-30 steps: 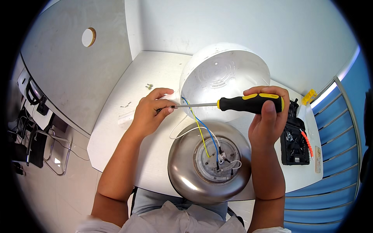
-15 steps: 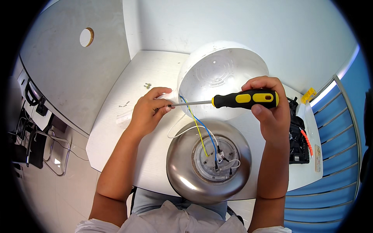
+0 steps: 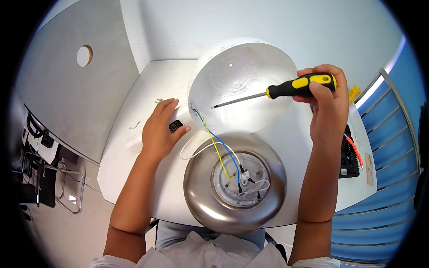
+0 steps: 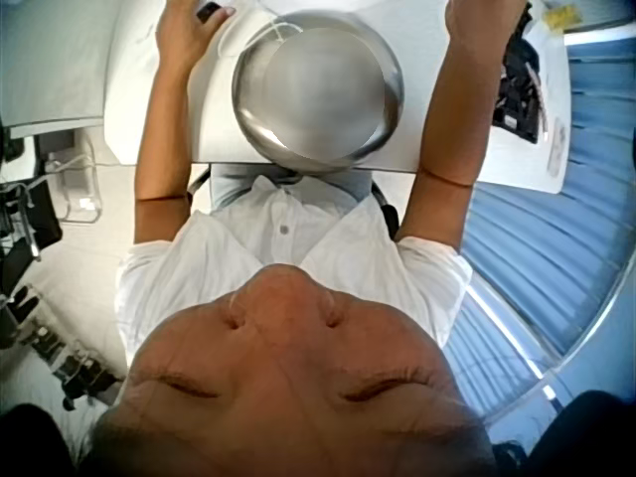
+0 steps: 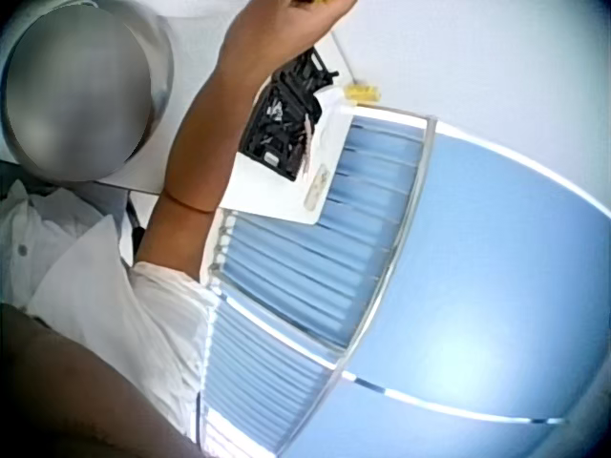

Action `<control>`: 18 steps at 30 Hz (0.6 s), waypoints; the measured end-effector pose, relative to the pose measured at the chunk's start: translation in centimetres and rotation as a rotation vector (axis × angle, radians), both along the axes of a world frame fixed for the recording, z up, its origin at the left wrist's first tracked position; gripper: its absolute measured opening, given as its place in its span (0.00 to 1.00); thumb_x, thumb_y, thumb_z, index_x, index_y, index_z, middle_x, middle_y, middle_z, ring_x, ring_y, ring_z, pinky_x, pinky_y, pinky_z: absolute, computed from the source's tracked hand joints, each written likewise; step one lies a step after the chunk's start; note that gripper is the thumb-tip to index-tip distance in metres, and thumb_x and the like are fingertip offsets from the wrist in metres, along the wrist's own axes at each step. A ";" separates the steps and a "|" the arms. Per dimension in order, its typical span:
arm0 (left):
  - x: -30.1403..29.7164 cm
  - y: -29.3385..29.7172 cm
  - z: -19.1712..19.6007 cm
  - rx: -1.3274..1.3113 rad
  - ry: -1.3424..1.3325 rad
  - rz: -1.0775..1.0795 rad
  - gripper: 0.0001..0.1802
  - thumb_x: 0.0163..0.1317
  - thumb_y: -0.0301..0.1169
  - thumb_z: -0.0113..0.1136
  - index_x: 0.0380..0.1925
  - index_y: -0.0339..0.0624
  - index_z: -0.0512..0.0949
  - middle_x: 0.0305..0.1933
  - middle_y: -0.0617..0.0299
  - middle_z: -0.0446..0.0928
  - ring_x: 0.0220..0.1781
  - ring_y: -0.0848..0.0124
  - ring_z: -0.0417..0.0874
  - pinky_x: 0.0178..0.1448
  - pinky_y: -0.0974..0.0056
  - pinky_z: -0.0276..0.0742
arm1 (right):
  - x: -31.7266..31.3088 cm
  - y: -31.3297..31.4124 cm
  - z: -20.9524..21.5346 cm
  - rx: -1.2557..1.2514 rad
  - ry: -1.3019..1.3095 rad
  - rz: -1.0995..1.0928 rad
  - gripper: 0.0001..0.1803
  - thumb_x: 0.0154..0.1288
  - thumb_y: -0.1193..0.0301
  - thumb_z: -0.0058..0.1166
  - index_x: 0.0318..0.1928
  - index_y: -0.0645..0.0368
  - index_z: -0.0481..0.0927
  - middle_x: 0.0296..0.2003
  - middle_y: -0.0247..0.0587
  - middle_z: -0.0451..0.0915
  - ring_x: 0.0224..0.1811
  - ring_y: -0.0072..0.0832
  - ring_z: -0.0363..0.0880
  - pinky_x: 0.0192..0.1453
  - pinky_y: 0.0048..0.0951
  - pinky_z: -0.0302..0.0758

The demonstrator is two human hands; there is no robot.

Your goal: The person connects wires to a ceiling light fixture and uses a screwdriver to secure the white plastic cover onto the metal base. They repeatedly tighten screws around the fixture's edge while holding the cover in place.

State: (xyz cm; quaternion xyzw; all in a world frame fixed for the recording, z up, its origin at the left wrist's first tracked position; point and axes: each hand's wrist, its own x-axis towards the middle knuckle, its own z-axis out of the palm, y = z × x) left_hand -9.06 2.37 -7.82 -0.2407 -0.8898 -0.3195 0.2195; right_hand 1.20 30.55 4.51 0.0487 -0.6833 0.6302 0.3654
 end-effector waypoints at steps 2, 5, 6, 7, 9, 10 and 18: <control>-0.2 0.2 -0.4 -0.112 0.058 0.034 0.34 0.46 0.35 0.76 0.55 0.43 0.74 0.55 0.56 0.77 0.54 0.56 0.79 0.56 0.58 0.75 | -0.8 -0.1 -0.6 0.013 -0.026 -0.046 0.15 0.61 0.79 0.47 0.50 0.62 0.69 0.43 0.49 0.80 0.42 0.29 0.82 0.41 0.25 0.84; 0.0 0.8 0.1 -0.205 -0.021 0.120 0.33 0.45 0.37 0.76 0.53 0.43 0.76 0.49 0.56 0.81 0.50 0.56 0.81 0.51 0.57 0.76 | -1.8 -0.8 -1.6 -0.002 -0.068 -0.063 0.15 0.62 0.79 0.47 0.50 0.63 0.69 0.43 0.49 0.79 0.43 0.29 0.81 0.41 0.24 0.85; 0.0 0.9 0.2 -0.191 -0.043 0.123 0.32 0.45 0.37 0.76 0.52 0.43 0.76 0.48 0.56 0.81 0.48 0.56 0.81 0.49 0.57 0.76 | -2.0 -0.9 -1.9 -0.016 -0.079 -0.051 0.15 0.62 0.78 0.47 0.50 0.63 0.69 0.42 0.49 0.79 0.43 0.29 0.81 0.41 0.24 0.85; 0.0 0.9 0.2 -0.175 -0.067 0.128 0.32 0.45 0.38 0.76 0.52 0.44 0.76 0.46 0.56 0.82 0.47 0.56 0.82 0.48 0.56 0.76 | -2.3 -0.9 -2.1 -0.029 -0.084 -0.049 0.15 0.62 0.78 0.47 0.50 0.63 0.69 0.42 0.49 0.79 0.43 0.29 0.81 0.41 0.24 0.85; -0.1 1.0 0.1 -0.156 -0.078 0.128 0.32 0.45 0.38 0.76 0.51 0.44 0.77 0.43 0.56 0.82 0.45 0.56 0.83 0.46 0.56 0.76 | -2.6 -0.8 -2.5 -0.054 -0.095 -0.046 0.15 0.61 0.78 0.48 0.50 0.63 0.69 0.42 0.48 0.79 0.43 0.29 0.81 0.41 0.24 0.85; -0.2 0.9 -0.1 -0.153 -0.067 0.128 0.32 0.45 0.38 0.76 0.51 0.44 0.77 0.43 0.56 0.83 0.44 0.56 0.83 0.46 0.56 0.77 | -2.8 -0.8 -2.7 -0.058 -0.107 -0.038 0.15 0.61 0.78 0.48 0.49 0.63 0.69 0.42 0.49 0.79 0.43 0.29 0.81 0.41 0.25 0.85; -0.2 0.8 -0.1 -0.167 -0.068 0.113 0.32 0.46 0.40 0.75 0.53 0.45 0.76 0.45 0.57 0.82 0.45 0.57 0.82 0.48 0.56 0.76 | -3.4 -0.7 -3.3 -0.159 -0.139 0.000 0.16 0.59 0.74 0.52 0.48 0.64 0.70 0.40 0.47 0.78 0.43 0.29 0.81 0.42 0.25 0.84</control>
